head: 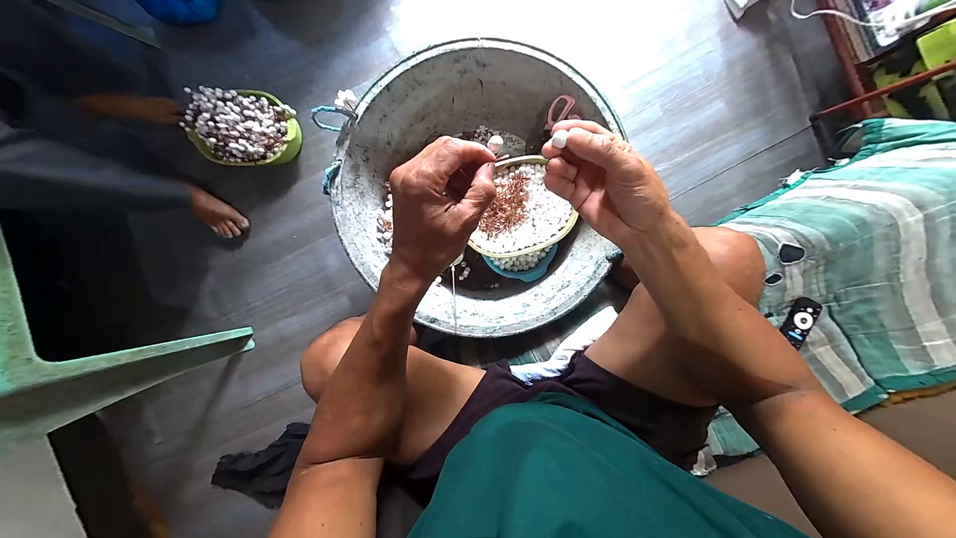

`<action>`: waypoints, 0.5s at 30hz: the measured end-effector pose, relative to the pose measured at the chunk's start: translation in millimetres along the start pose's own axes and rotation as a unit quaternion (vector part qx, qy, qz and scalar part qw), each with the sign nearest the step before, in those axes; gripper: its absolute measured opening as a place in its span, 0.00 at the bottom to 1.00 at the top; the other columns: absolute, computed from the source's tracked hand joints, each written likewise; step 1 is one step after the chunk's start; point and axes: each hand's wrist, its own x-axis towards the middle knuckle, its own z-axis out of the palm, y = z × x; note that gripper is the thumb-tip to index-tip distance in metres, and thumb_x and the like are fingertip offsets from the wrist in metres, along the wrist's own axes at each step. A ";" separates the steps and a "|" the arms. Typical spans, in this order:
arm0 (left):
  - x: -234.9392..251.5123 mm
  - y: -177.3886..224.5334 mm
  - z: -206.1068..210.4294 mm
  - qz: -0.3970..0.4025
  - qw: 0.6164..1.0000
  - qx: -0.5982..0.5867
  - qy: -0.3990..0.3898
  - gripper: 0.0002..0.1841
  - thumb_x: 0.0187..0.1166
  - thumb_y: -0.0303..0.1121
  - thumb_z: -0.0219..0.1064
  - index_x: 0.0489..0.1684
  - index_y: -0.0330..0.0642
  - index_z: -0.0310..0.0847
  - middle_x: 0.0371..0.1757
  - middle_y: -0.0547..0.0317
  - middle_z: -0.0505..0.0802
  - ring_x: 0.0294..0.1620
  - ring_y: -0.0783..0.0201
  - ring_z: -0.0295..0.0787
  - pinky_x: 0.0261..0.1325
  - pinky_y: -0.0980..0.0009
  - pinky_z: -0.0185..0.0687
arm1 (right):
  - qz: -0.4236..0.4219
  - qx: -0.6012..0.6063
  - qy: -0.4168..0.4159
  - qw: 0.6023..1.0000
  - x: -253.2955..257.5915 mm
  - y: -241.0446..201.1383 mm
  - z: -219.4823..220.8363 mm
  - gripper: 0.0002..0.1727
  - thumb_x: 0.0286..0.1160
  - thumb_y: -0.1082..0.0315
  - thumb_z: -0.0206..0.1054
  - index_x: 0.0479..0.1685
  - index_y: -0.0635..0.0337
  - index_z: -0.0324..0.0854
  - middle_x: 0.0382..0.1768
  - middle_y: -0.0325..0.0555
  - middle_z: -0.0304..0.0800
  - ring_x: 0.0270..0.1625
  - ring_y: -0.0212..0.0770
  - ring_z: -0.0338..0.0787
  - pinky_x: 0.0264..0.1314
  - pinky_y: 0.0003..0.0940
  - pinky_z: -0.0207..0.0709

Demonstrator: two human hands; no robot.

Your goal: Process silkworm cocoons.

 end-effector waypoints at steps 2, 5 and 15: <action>0.0 -0.4 0.3 0.003 1.000 0.000 0.001 0.06 0.78 0.25 0.66 0.43 0.34 0.89 0.37 0.58 0.91 0.31 0.75 0.85 0.35 0.78 0.84 | 0.016 0.011 0.016 1.000 -1.4 1.0 0.3 0.10 0.88 0.69 0.59 0.50 0.62 0.86 0.44 0.50 0.93 0.44 0.37 0.94 0.52 0.31 0.91; -0.3 -1.0 -0.8 0.005 1.000 0.006 0.000 0.06 0.78 0.26 0.67 0.43 0.34 0.90 0.37 0.58 0.91 0.31 0.76 0.85 0.35 0.79 0.84 | 0.035 0.031 0.035 0.998 -3.1 3.5 -0.8 0.09 0.87 0.68 0.59 0.44 0.60 0.86 0.43 0.48 0.93 0.44 0.36 0.94 0.52 0.30 0.90; -1.9 -3.0 -8.2 -0.003 1.000 0.012 0.005 0.07 0.79 0.27 0.66 0.43 0.35 0.89 0.36 0.60 0.92 0.31 0.76 0.86 0.34 0.79 0.84 | 0.049 0.048 0.075 0.995 -0.4 13.0 -1.2 0.10 0.85 0.69 0.60 0.50 0.61 0.86 0.41 0.46 0.93 0.42 0.37 0.93 0.52 0.31 0.89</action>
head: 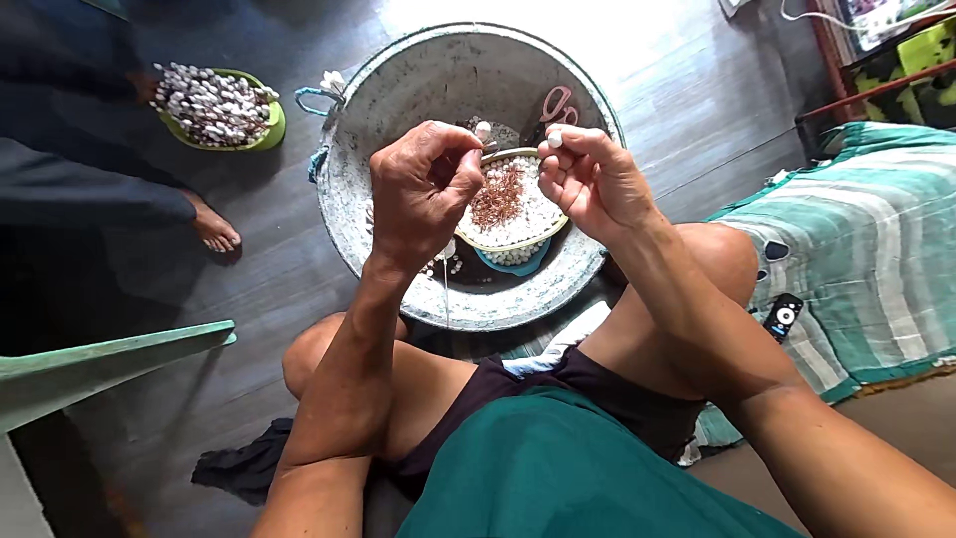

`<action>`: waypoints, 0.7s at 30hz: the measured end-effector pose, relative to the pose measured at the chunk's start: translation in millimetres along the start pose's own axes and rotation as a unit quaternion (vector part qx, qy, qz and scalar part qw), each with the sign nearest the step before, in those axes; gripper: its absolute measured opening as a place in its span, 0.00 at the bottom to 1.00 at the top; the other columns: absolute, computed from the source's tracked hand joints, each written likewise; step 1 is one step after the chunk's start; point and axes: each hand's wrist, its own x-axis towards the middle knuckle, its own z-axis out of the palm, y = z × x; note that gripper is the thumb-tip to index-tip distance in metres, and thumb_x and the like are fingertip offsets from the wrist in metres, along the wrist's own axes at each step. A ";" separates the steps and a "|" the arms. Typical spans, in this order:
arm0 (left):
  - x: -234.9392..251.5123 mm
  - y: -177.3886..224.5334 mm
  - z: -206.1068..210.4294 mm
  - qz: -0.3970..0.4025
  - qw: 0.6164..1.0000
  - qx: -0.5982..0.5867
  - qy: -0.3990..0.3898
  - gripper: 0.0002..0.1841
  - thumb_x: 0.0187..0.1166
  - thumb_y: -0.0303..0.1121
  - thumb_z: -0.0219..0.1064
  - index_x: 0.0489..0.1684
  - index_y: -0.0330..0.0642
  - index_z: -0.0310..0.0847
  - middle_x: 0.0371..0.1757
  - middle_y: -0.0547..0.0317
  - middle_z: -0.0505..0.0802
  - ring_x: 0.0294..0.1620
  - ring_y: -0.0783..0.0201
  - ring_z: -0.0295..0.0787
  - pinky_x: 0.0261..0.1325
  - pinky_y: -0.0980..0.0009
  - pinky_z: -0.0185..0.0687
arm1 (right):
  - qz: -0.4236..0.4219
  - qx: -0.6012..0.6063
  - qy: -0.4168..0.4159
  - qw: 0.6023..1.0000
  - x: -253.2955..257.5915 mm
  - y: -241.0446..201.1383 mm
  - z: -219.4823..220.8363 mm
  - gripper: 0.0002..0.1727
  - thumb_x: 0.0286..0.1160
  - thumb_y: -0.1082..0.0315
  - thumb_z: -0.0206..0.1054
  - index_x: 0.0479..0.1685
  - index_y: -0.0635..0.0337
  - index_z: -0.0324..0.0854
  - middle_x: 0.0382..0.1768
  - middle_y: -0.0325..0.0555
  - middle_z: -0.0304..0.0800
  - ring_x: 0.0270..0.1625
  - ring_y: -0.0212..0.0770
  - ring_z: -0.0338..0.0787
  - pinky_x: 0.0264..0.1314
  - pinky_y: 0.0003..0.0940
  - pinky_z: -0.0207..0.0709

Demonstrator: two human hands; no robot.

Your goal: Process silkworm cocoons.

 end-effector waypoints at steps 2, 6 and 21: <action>-0.7 -1.1 -1.8 -0.013 1.000 -0.028 -0.003 0.07 0.80 0.27 0.66 0.44 0.35 0.89 0.35 0.61 0.92 0.30 0.75 0.86 0.32 0.78 0.84 | -0.002 -0.031 -0.008 0.999 -0.5 1.3 -1.4 0.10 0.85 0.69 0.60 0.54 0.60 0.85 0.43 0.45 0.92 0.44 0.36 0.92 0.54 0.31 0.88; 3.9 -4.7 -9.5 -0.049 0.991 -0.120 -0.020 0.08 0.85 0.28 0.64 0.50 0.33 0.85 0.35 0.62 0.92 0.28 0.71 0.88 0.31 0.72 0.88 | -0.021 -0.219 -0.043 0.975 -0.8 -1.9 -13.9 0.08 0.80 0.75 0.66 0.53 0.63 0.83 0.44 0.48 0.93 0.42 0.38 0.94 0.54 0.36 0.91; 1.8 6.1 -31.0 -0.126 0.957 -0.258 0.051 0.11 0.78 0.18 0.64 0.24 0.40 0.83 0.20 0.64 0.89 0.21 0.69 0.87 0.32 0.74 0.89 | 0.204 -0.858 -0.004 0.471 2.4 162.0 -141.6 0.21 0.76 0.55 0.70 0.60 0.60 0.88 0.61 0.61 0.89 0.68 0.64 0.87 0.64 0.69 0.80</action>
